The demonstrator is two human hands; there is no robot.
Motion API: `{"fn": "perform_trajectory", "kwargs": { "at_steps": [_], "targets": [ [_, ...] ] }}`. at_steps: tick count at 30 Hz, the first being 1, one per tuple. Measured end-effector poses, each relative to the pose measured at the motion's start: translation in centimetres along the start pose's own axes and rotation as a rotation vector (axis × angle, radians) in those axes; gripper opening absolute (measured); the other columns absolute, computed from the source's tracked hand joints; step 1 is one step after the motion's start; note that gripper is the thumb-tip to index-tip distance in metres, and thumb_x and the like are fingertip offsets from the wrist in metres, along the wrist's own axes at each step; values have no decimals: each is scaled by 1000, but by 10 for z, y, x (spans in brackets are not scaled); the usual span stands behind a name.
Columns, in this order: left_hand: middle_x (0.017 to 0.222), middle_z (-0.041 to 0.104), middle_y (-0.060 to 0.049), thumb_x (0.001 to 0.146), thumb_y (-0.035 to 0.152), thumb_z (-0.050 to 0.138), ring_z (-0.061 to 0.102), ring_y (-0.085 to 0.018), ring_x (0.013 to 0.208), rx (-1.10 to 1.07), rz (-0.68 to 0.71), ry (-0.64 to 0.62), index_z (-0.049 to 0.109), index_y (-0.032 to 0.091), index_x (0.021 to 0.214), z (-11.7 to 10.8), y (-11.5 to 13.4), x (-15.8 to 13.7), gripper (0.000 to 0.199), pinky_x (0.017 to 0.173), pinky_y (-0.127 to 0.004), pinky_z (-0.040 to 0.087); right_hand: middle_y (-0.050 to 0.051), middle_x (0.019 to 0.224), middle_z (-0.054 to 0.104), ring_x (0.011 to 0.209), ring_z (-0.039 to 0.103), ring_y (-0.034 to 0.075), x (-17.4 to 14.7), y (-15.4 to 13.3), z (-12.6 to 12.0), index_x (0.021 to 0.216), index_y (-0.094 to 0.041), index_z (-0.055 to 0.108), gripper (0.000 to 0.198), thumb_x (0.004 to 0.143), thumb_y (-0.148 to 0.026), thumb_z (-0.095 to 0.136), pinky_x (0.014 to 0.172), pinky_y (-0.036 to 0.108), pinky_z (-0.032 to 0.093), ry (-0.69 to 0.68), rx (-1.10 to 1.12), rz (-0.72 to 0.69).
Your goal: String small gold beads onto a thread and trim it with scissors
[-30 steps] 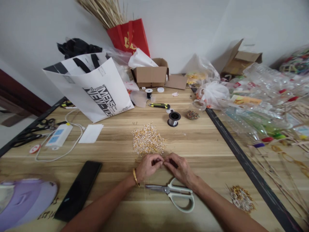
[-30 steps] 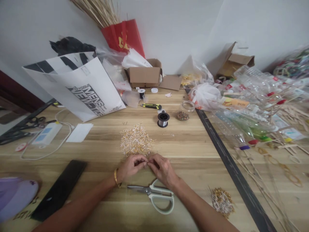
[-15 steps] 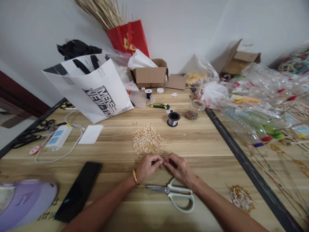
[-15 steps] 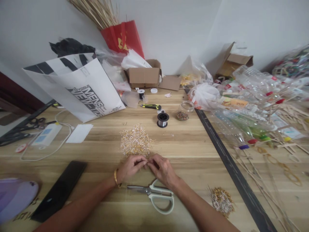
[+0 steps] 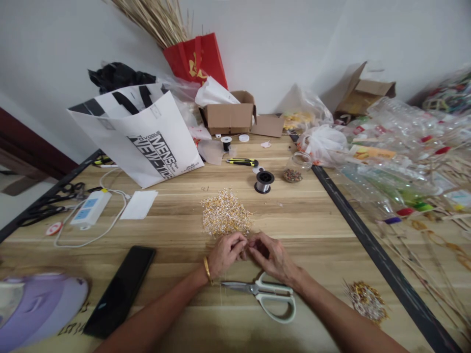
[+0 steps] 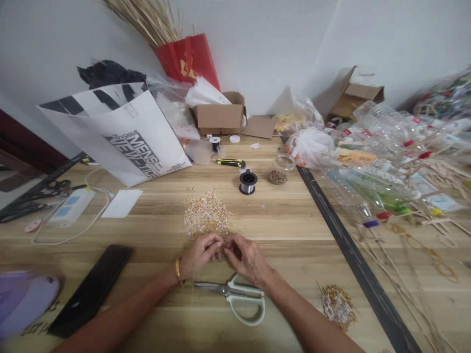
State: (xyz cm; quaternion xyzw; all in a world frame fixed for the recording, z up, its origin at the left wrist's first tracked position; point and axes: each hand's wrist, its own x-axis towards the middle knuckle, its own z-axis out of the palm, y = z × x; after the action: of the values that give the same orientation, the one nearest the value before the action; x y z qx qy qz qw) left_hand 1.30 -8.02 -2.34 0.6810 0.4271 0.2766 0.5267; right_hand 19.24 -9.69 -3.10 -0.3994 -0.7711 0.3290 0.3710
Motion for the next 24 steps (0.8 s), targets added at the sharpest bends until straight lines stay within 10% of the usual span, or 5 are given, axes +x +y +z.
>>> {"fn": "perform_trajectory", "kwargs": {
  "at_steps": [24],
  "targets": [
    [61,61,0,93,27,33,59,-14,57,482,128,-9,49,19,87,7,10,-7,20,59,-24,41,-1,66,60,61,55,12,7,5,5,82,-16,57,16,82,-32,60,57,23,44,-62,480,235]
  ]
}}
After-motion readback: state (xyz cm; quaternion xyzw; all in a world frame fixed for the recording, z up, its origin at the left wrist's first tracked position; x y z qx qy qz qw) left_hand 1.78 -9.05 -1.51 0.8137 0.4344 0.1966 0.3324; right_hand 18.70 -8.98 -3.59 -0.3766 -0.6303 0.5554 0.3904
